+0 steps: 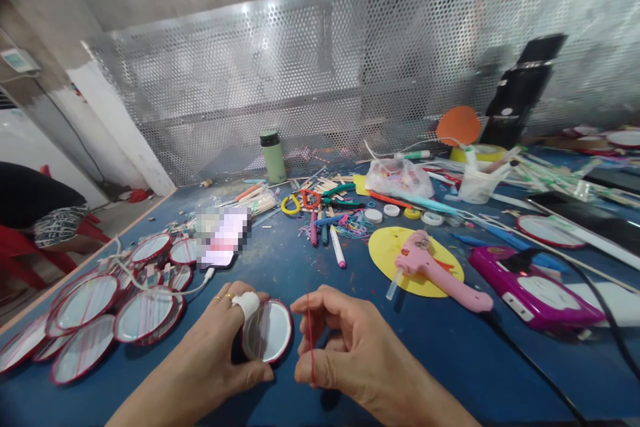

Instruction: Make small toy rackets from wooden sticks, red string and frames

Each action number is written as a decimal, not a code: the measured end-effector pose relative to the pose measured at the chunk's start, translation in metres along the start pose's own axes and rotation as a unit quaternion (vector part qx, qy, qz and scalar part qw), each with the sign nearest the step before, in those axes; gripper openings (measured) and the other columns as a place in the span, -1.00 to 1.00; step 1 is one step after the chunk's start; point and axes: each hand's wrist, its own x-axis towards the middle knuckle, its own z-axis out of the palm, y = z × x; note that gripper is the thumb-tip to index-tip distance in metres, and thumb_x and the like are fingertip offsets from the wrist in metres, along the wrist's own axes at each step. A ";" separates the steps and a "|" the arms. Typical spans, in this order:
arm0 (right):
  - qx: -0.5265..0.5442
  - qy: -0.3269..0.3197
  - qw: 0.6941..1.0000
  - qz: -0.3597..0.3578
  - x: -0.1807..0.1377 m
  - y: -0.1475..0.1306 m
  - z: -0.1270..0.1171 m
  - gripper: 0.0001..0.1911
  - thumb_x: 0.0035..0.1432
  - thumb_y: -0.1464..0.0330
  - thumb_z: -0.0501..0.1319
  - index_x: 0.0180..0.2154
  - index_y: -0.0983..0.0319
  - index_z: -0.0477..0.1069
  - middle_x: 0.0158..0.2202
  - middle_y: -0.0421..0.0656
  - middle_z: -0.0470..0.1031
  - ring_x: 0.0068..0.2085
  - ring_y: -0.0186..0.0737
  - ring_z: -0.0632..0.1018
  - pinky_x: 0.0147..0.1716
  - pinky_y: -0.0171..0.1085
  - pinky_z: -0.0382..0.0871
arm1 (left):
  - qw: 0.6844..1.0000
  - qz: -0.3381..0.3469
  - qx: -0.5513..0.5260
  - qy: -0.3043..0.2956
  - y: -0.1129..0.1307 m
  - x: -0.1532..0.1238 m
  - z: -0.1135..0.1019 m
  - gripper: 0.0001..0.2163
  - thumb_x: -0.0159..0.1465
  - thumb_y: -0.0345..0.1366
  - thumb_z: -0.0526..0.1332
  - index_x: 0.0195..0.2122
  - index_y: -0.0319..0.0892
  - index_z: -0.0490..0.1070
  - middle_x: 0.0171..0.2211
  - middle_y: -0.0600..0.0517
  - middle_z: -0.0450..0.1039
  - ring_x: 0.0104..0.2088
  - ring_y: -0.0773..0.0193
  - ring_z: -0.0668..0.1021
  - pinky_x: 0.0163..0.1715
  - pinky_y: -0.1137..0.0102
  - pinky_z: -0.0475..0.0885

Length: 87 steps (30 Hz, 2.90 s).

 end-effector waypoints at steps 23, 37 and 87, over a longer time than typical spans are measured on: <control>-0.069 0.031 0.997 0.004 -0.005 -0.022 0.036 -0.46 -0.24 0.10 0.50 -0.20 0.20 0.50 -0.27 -0.24 0.37 -0.31 -0.26 0.40 -0.38 -0.36 0.28 | 0.977 0.125 0.056 0.166 0.013 -0.021 0.022 -0.38 -0.04 -0.34 0.31 0.10 -0.09 0.22 -0.09 -0.12 0.44 -0.15 0.00 0.49 -0.20 0.13 0.43; -0.107 0.037 0.994 -0.011 -0.006 -0.015 0.033 -0.56 -0.12 0.14 0.47 -0.23 0.23 0.51 -0.32 -0.25 0.39 -0.35 -0.32 0.37 -0.41 -0.39 0.22 | 0.970 0.170 0.058 0.166 0.010 -0.020 0.028 -0.28 -0.05 -0.39 0.33 0.18 -0.18 0.17 0.01 -0.19 0.37 0.00 -0.04 0.44 -0.06 0.12 0.44; 0.048 0.241 0.957 -0.152 -0.021 0.032 0.081 -0.28 0.20 0.34 0.22 0.32 0.06 -0.02 0.19 0.04 0.21 -0.02 -0.11 0.47 -0.08 -0.16 0.46 | 0.921 0.191 0.226 0.253 0.006 -0.008 0.003 -0.40 0.21 -0.01 0.25 0.10 -0.38 0.20 -0.18 -0.23 0.42 -0.22 0.02 0.53 -0.32 0.22 0.53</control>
